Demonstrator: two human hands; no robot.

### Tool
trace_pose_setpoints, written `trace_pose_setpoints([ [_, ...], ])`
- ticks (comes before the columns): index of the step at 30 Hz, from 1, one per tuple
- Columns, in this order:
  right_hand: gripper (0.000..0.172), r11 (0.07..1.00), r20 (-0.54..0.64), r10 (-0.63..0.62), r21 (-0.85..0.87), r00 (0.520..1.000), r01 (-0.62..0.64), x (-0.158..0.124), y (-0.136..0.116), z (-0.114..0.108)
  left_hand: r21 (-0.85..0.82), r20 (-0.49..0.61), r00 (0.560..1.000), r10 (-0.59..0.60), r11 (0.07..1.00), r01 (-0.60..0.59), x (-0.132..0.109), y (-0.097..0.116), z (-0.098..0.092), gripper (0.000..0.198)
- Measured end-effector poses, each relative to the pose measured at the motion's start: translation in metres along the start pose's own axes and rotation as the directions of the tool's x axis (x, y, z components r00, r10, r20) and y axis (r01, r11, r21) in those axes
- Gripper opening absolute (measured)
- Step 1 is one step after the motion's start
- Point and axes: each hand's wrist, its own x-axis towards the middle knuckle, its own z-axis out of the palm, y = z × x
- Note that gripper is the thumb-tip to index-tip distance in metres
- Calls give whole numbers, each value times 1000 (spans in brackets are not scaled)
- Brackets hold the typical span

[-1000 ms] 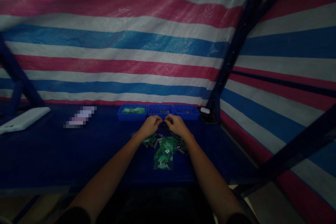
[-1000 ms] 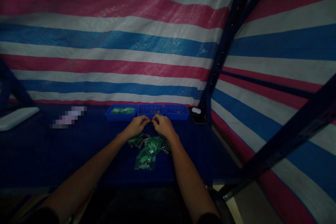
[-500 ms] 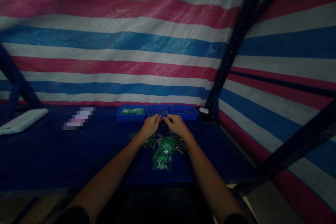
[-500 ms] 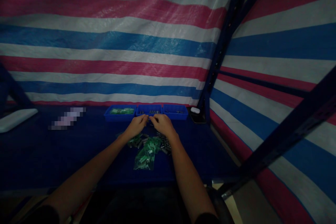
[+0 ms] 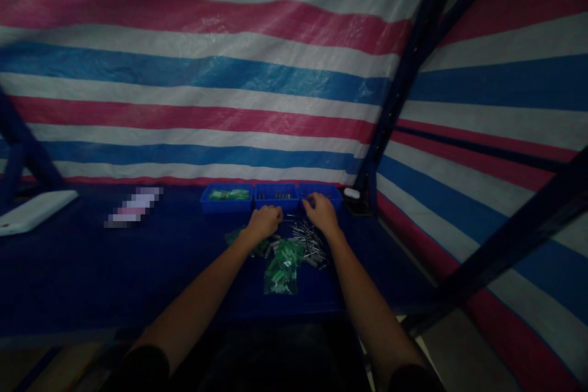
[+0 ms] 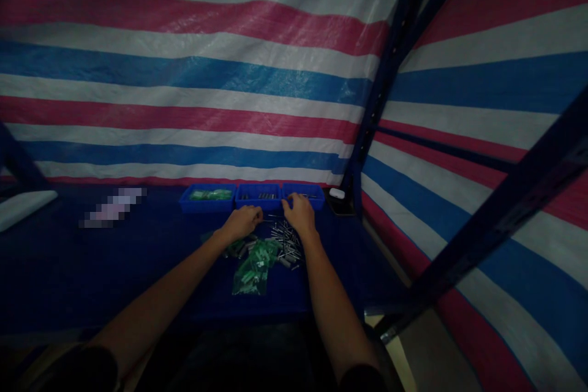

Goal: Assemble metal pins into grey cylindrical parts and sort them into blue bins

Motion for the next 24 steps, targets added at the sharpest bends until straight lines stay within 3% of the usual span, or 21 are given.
trace_pose_setpoints([
  [3,17,970,203,-208,170,957,174,-6,-18,9,-226,-82,997,3,974,-21,-4,-5,-1,13],
  [7,13,927,183,-328,250,927,279,-10,-31,9,-369,-175,984,-42,929,-26,-10,-7,-3,15],
  [11,23,920,132,-334,260,933,292,-11,-33,2,-398,-231,971,-59,916,-39,-9,-4,-3,24],
  [18,21,914,110,-339,275,935,299,-12,-40,-3,-429,-266,955,-129,903,2,-12,-1,-8,35],
  [22,32,941,50,-301,175,952,289,-5,-36,-10,-449,-272,959,-81,892,-52,-13,0,-12,33],
  [24,35,974,-38,-208,88,977,210,3,-25,-17,-403,-262,965,-18,911,-92,-10,0,-12,28],
])
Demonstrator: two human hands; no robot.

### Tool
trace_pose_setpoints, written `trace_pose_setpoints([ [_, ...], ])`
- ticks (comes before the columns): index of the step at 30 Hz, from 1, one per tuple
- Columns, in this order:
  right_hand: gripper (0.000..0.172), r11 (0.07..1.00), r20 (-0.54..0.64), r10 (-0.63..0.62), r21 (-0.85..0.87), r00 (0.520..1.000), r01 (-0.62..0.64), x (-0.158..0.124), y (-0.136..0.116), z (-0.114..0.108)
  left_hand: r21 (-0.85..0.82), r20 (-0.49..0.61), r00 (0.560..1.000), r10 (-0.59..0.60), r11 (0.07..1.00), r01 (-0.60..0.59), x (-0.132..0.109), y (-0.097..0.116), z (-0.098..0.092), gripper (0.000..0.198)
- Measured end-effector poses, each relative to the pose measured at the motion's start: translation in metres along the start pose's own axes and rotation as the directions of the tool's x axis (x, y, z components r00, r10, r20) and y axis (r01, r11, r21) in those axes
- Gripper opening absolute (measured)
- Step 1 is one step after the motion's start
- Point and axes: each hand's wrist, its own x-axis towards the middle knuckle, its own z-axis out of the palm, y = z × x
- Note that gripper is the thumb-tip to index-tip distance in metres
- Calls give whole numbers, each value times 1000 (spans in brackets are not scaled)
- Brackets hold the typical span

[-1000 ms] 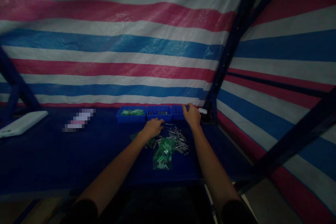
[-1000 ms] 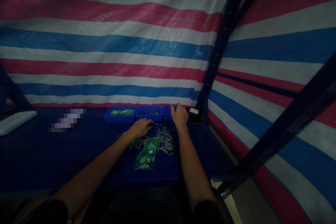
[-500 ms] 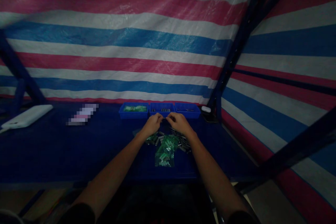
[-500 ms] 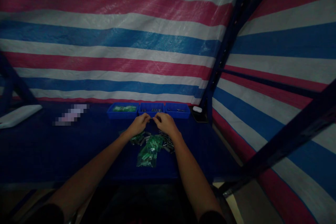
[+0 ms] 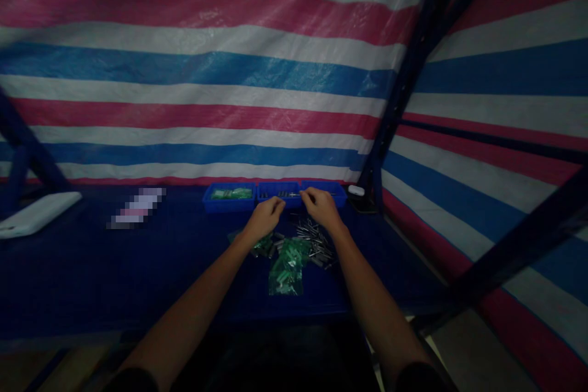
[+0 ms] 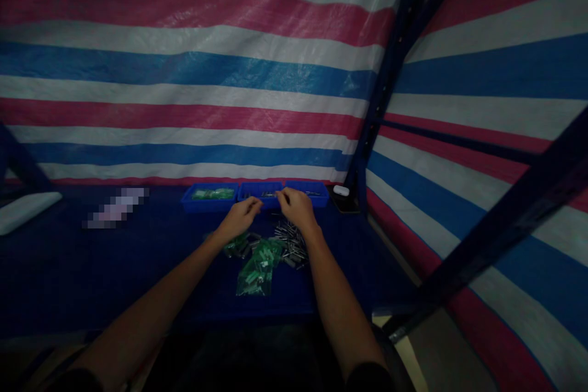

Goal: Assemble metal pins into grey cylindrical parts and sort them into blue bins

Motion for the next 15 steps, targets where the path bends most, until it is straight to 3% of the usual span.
trace_pose_setpoints([
  [2,37,979,-148,167,-96,975,-182,5,16,-7,102,68,996,51,993,-58,5,-1,3,22],
  [5,45,860,-312,425,-153,850,-487,7,40,-12,302,189,981,33,949,-91,15,-2,16,18],
  [8,52,798,-330,517,-150,790,-584,2,50,-11,451,229,973,-32,889,-77,23,1,33,20],
  [11,52,850,-282,463,-129,840,-511,-3,44,-5,502,218,974,-59,863,-60,25,4,46,18],
  [15,37,972,-72,230,-33,971,-232,-6,28,8,406,164,986,-40,913,-31,20,6,42,19],
])
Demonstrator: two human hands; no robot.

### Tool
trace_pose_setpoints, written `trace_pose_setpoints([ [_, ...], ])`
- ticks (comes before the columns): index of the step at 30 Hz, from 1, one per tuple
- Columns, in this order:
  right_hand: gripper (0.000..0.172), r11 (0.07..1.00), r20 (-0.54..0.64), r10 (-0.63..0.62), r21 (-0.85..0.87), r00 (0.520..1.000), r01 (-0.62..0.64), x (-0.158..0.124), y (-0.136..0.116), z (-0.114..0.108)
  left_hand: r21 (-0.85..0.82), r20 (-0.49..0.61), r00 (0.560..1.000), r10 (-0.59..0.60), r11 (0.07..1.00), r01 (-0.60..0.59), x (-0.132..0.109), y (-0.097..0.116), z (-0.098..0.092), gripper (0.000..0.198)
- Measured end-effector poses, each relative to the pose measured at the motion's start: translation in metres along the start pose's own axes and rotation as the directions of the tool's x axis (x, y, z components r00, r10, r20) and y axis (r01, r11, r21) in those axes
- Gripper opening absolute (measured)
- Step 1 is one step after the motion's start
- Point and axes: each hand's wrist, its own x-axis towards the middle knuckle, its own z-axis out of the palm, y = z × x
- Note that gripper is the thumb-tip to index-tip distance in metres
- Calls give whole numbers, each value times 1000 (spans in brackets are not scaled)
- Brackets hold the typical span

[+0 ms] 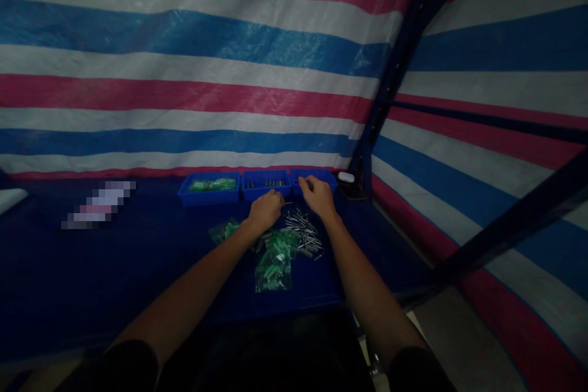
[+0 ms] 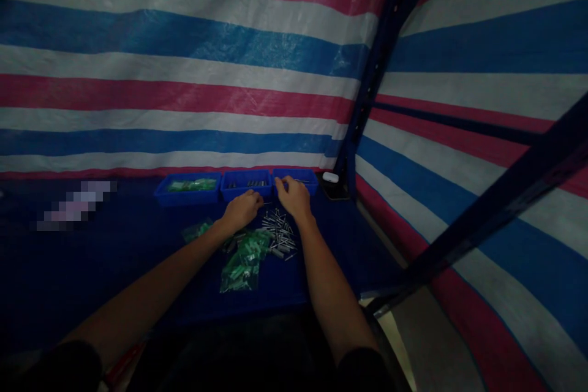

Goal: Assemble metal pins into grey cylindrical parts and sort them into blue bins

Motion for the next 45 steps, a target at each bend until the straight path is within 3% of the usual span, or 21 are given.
trace_pose_setpoints([
  [5,16,966,150,-245,125,958,228,-8,-16,11,-282,-116,991,-62,959,27,-9,-10,-13,25],
  [10,17,941,142,-321,155,936,300,-11,-24,9,-379,-152,980,-127,924,61,-11,-15,-18,35],
  [16,33,951,82,-286,148,955,273,-11,-26,6,-351,-301,953,44,924,-154,-14,-13,-23,21],
  [22,31,916,179,-372,229,911,330,-8,-27,-5,-351,-203,975,93,923,-161,-15,-13,-27,33],
  [24,37,943,129,-314,154,941,294,-2,-21,-11,-334,-142,979,146,924,-186,-16,-14,-24,29],
  [27,38,998,-26,-44,-55,999,42,9,-5,-17,-194,-20,969,245,950,-244,-18,-17,-18,19],
  [30,45,966,-84,167,-186,982,-180,14,11,-18,-75,121,948,293,955,-286,-18,-18,-14,15],
  [32,46,964,-53,178,-189,983,-185,12,13,-16,-46,180,939,292,956,-289,-18,-17,-14,12],
  [35,37,994,53,74,-88,996,-69,4,4,-8,5,224,936,272,960,-280,-17,-14,-13,10],
  [38,29,995,207,-72,89,976,54,-3,-9,1,24,216,946,244,967,-255,-16,-15,-13,13],
  [42,20,948,355,-254,274,900,160,-9,-19,8,-97,113,973,200,977,-189,-12,-26,-14,17],
  [45,13,931,347,-304,308,887,198,-12,-23,10,-181,30,987,155,972,-147,-9,-35,-15,17],
])
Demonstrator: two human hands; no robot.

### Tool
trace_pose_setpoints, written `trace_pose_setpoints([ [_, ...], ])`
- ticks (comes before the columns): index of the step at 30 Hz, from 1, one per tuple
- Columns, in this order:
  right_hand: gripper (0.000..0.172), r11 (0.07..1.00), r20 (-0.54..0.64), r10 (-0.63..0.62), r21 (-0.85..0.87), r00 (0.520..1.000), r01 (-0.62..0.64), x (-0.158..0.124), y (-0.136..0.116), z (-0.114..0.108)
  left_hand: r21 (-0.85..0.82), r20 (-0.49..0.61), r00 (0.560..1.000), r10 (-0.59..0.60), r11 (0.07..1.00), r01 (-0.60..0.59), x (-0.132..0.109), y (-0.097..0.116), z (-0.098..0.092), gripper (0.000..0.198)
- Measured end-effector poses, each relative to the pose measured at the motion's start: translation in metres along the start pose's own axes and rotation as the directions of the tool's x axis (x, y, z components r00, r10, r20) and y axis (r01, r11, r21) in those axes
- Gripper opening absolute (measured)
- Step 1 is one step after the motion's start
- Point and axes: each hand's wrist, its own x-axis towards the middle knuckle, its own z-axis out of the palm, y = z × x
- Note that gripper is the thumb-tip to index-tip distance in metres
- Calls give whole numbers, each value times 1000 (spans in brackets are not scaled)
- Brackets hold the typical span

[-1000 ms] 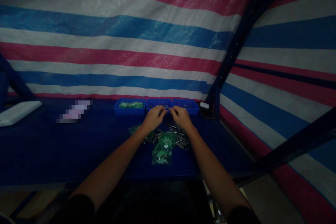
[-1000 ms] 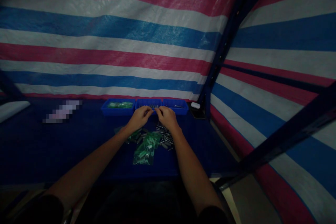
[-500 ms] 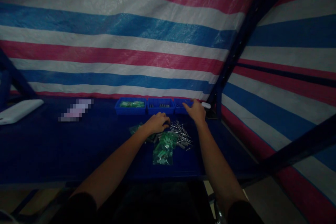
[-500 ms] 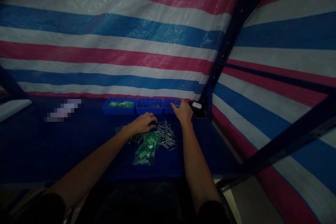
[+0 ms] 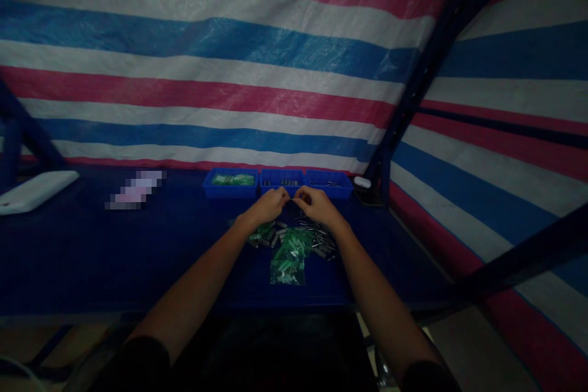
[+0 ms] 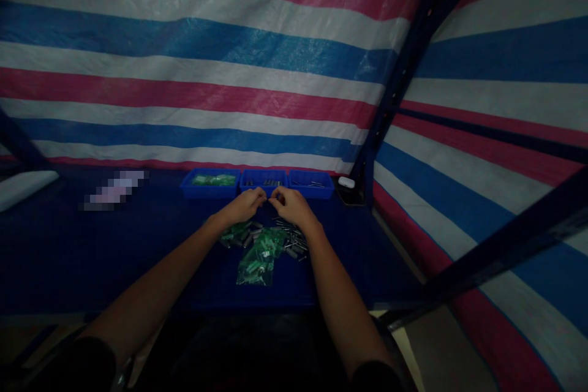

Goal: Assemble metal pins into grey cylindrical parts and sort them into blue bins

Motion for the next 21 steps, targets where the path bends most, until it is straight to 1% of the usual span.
trace_pose_setpoints([
  [4,10,999,-55,-3,-46,998,1,0,-4,-1,-49,-37,999,-28,998,27,0,2,-2,21],
  [8,17,996,-88,-28,-91,996,20,-1,-6,-6,3,-94,992,-89,996,90,-1,12,-3,28],
  [10,19,993,-92,-41,-116,995,31,-2,-8,-7,22,-152,979,-135,990,140,-2,15,-4,31],
  [12,18,988,-86,-54,-147,995,41,-2,-12,-8,28,-204,961,-188,980,198,-3,17,-5,33],
  [15,19,971,-110,-47,-238,993,20,-3,-17,-10,17,-234,944,-231,970,242,-5,20,-6,37],
  [17,24,953,-173,-15,-300,985,-38,-3,-17,-15,8,-210,951,-227,972,234,-6,22,-4,37],
  [18,27,943,-227,11,-322,974,-85,-2,-14,-19,7,-177,960,-216,975,220,-6,23,-3,35],
  [19,30,930,-298,44,-336,954,-148,-2,-10,-23,9,-127,973,-195,980,198,-7,24,-1,31],
  [20,31,914,-374,89,-339,923,-225,-1,-4,-28,18,-69,985,-161,987,162,-7,25,2,26],
  [21,32,891,-447,144,-330,883,-313,-1,3,-33,35,-11,993,-118,992,119,-8,26,4,22],
])
